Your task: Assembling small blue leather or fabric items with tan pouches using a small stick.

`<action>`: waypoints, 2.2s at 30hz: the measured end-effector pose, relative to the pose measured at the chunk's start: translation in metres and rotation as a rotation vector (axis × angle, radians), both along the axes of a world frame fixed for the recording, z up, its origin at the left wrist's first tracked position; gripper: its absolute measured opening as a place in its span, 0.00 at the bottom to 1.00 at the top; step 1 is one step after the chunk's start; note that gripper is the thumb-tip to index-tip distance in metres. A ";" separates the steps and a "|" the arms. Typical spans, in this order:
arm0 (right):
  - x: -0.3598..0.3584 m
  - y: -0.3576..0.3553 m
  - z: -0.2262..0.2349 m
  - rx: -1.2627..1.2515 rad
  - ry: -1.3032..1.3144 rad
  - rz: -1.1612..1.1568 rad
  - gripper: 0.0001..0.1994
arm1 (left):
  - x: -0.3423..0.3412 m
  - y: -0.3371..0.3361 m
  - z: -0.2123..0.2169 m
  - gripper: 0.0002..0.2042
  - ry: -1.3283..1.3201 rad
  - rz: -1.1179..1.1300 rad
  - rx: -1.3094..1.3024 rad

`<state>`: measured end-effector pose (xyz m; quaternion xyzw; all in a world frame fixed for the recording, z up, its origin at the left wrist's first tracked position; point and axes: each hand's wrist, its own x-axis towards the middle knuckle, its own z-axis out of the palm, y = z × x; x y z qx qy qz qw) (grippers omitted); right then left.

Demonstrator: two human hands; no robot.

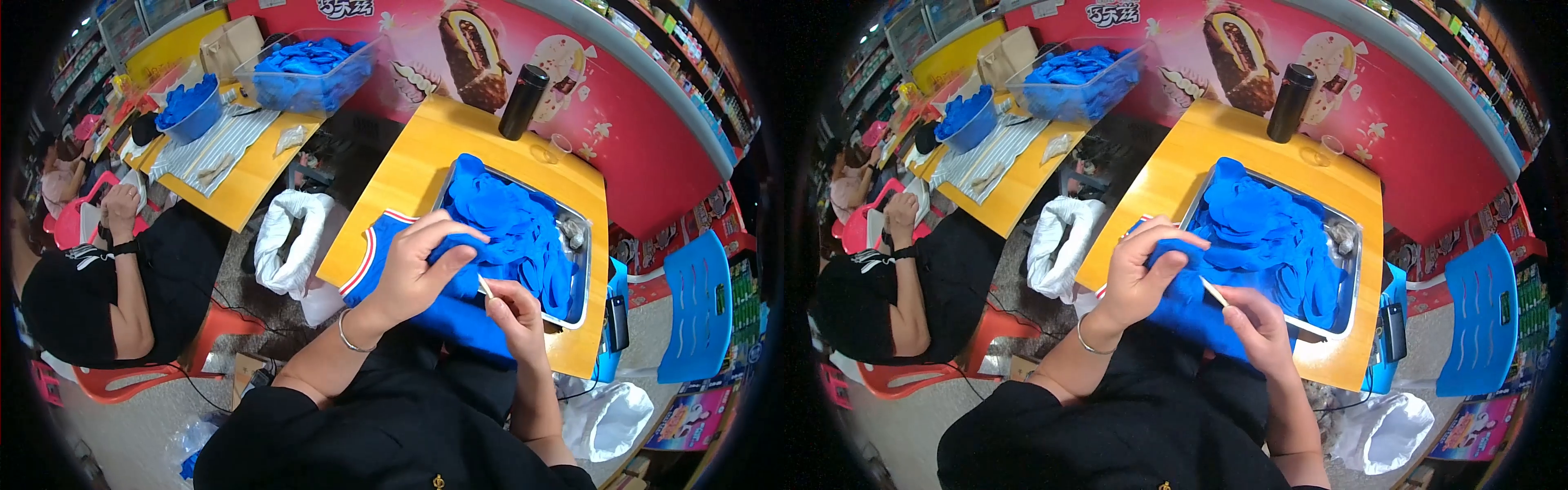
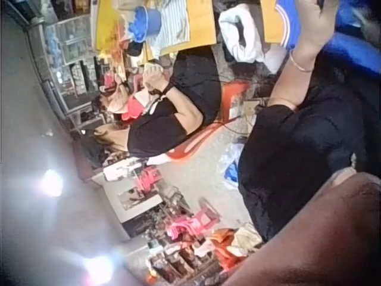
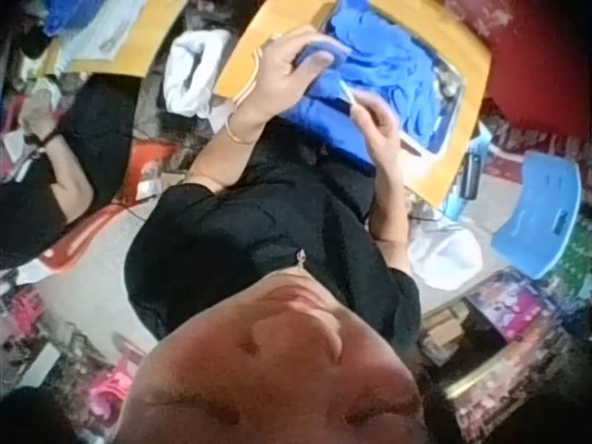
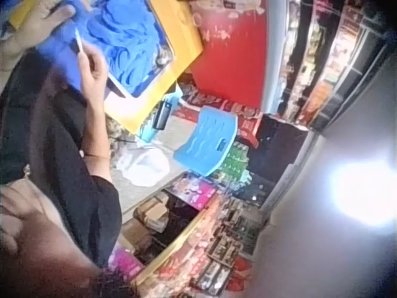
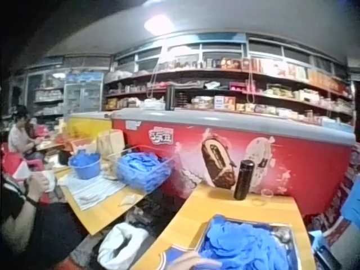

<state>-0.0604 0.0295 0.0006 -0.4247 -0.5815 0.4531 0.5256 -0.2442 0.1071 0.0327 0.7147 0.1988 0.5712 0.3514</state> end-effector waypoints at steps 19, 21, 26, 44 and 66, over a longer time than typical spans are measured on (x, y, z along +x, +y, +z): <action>0.003 0.019 -0.001 0.498 -0.446 -0.246 0.17 | 0.004 0.001 -0.019 0.11 -0.151 -0.181 -0.226; 0.004 0.015 0.002 0.484 -0.460 -0.241 0.16 | 0.005 -0.002 -0.020 0.10 -0.174 -0.194 -0.240; 0.002 0.009 0.002 0.122 -0.173 0.012 0.11 | 0.016 -0.008 -0.014 0.16 -0.275 -0.249 -0.266; -0.003 0.007 -0.008 0.013 0.052 0.025 0.09 | 0.017 -0.010 -0.012 0.17 -0.211 -0.248 -0.380; -0.014 -0.003 0.009 0.146 -0.103 -0.139 0.07 | 0.016 -0.016 -0.011 0.17 -0.230 -0.367 -0.284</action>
